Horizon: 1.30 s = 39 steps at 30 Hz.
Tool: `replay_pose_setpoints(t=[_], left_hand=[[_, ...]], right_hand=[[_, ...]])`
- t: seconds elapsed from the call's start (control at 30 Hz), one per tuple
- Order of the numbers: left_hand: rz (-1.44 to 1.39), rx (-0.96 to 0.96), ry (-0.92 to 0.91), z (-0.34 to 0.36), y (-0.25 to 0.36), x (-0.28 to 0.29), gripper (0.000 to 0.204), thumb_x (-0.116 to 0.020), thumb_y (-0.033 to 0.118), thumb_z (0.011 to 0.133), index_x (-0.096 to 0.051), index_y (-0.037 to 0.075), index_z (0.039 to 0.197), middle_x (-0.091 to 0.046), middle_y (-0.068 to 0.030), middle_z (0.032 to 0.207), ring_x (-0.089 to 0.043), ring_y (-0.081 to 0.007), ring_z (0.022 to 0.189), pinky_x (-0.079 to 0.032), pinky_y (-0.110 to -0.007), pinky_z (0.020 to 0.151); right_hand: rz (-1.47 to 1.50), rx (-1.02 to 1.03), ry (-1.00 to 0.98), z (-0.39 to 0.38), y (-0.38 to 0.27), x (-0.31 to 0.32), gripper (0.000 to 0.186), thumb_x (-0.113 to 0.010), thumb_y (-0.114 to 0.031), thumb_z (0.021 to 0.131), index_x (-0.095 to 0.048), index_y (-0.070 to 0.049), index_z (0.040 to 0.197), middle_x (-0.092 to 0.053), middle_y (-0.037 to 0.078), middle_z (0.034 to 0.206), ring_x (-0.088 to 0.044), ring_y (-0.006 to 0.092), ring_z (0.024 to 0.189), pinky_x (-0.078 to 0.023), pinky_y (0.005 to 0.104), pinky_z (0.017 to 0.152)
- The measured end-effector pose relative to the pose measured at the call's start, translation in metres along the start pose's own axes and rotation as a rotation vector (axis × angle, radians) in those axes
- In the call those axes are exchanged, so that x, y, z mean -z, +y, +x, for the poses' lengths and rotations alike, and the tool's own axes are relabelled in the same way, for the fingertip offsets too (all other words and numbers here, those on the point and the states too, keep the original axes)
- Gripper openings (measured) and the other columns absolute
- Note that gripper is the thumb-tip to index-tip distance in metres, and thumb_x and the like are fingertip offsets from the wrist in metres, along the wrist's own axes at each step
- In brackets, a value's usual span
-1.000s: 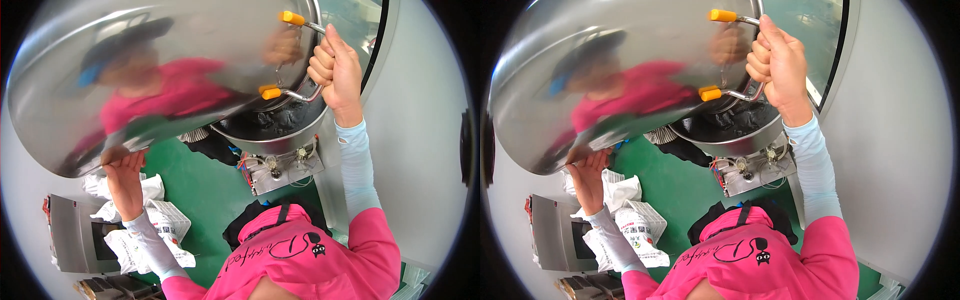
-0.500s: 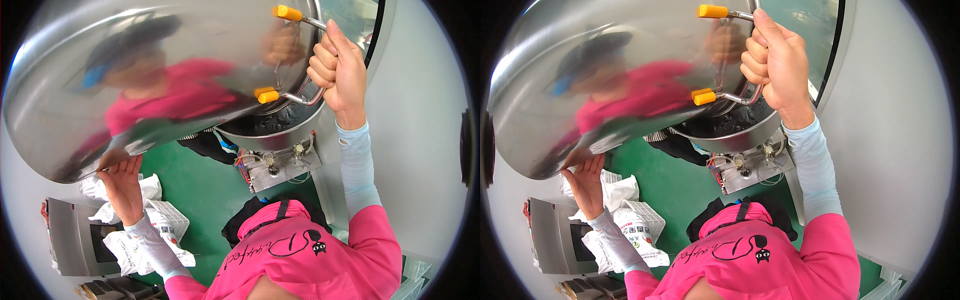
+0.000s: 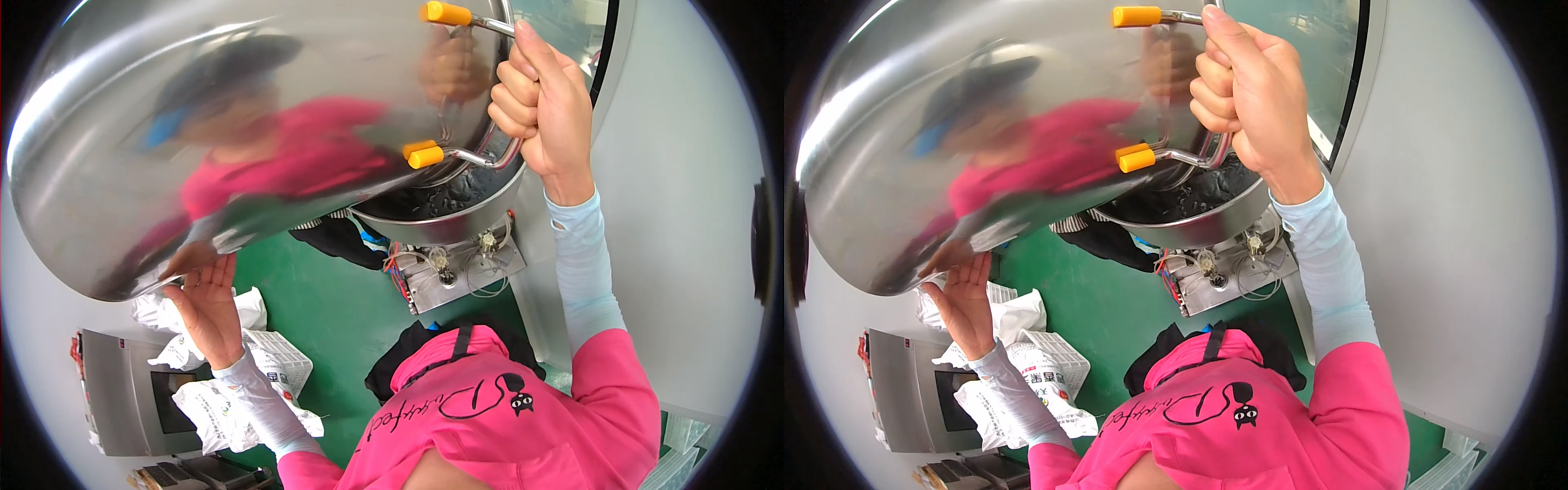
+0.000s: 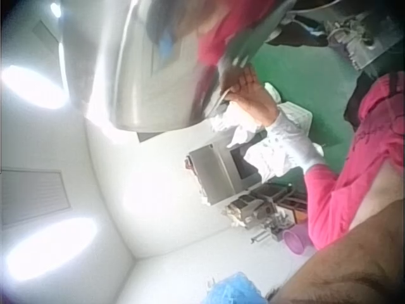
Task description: Pouring a dark liquid, possibly black sesame paste, from a large metal bucket into a processing machine.
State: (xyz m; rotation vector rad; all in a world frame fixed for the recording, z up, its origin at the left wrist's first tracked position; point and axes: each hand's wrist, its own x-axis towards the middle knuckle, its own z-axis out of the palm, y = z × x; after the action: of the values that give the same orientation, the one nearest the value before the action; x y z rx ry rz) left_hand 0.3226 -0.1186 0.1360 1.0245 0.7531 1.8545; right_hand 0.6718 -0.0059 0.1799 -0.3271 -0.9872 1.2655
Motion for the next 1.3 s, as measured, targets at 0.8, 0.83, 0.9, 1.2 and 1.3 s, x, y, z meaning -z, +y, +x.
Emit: replay_pose_setpoints(t=[0.8, 0.83, 0.9, 1.2, 1.3], left_hand=[[-0.14, -0.046, -0.164, 0.045, -0.014, -0.021, 0.053, -0.043, 0.044, 0.082, -0.036, 0.005, 0.117, -0.044, -0.0089, 0.11, -0.036, -0.028, 0.112, -0.022, -0.04, 0.1], [-0.097, -0.078, -0.143, 0.045, -0.015, -0.024, 0.054, -0.043, 0.043, 0.083, -0.033, 0.006, 0.121, -0.042, -0.0079, 0.113, -0.035, -0.0278, 0.113, -0.022, -0.039, 0.099], [-0.035, -0.135, -0.122, 0.045, -0.016, -0.037, 0.056, -0.044, 0.043, 0.083, -0.03, 0.006, 0.123, -0.038, -0.009, 0.118, -0.032, -0.0283, 0.115, -0.022, -0.04, 0.1], [0.437, -0.458, -0.002, 0.036, -0.002, -0.037, 0.054, -0.046, 0.029, 0.085, -0.026, -0.001, 0.127, -0.031, -0.0119, 0.127, -0.035, -0.023, 0.111, -0.022, -0.038, 0.096], [0.438, -0.521, -0.033, 0.023, -0.011, -0.041, 0.045, -0.049, 0.019, 0.084, -0.036, -0.008, 0.118, -0.045, -0.0157, 0.115, -0.042, -0.0228, 0.106, -0.028, -0.038, 0.093]], right_hand=[[0.038, 0.089, -0.008, -0.009, -0.006, -0.007, 0.034, -0.042, -0.026, 0.088, -0.03, -0.013, 0.058, -0.018, -0.007, 0.044, -0.011, 0.0023, 0.035, -0.01, 0.0196, 0.032], [0.059, 0.088, -0.009, -0.007, -0.005, -0.008, 0.034, -0.041, -0.025, 0.088, -0.03, -0.013, 0.058, -0.018, -0.007, 0.044, -0.011, 0.0025, 0.035, -0.01, 0.0198, 0.032], [0.044, 0.103, 0.041, -0.003, -0.007, -0.009, 0.038, -0.038, -0.023, 0.089, -0.031, -0.015, 0.053, -0.026, -0.006, 0.039, -0.021, 0.0055, 0.029, -0.018, 0.0199, 0.027], [0.135, 0.082, 0.038, 0.014, 0.001, 0.004, 0.032, -0.039, -0.023, 0.089, -0.031, -0.013, 0.059, -0.016, -0.007, 0.045, -0.011, 0.0031, 0.034, -0.01, 0.0201, 0.031], [0.165, 0.067, 0.053, 0.019, -0.001, 0.015, 0.031, -0.039, -0.023, 0.089, -0.031, -0.012, 0.06, -0.017, -0.007, 0.045, -0.011, 0.0032, 0.034, -0.01, 0.0198, 0.031]])
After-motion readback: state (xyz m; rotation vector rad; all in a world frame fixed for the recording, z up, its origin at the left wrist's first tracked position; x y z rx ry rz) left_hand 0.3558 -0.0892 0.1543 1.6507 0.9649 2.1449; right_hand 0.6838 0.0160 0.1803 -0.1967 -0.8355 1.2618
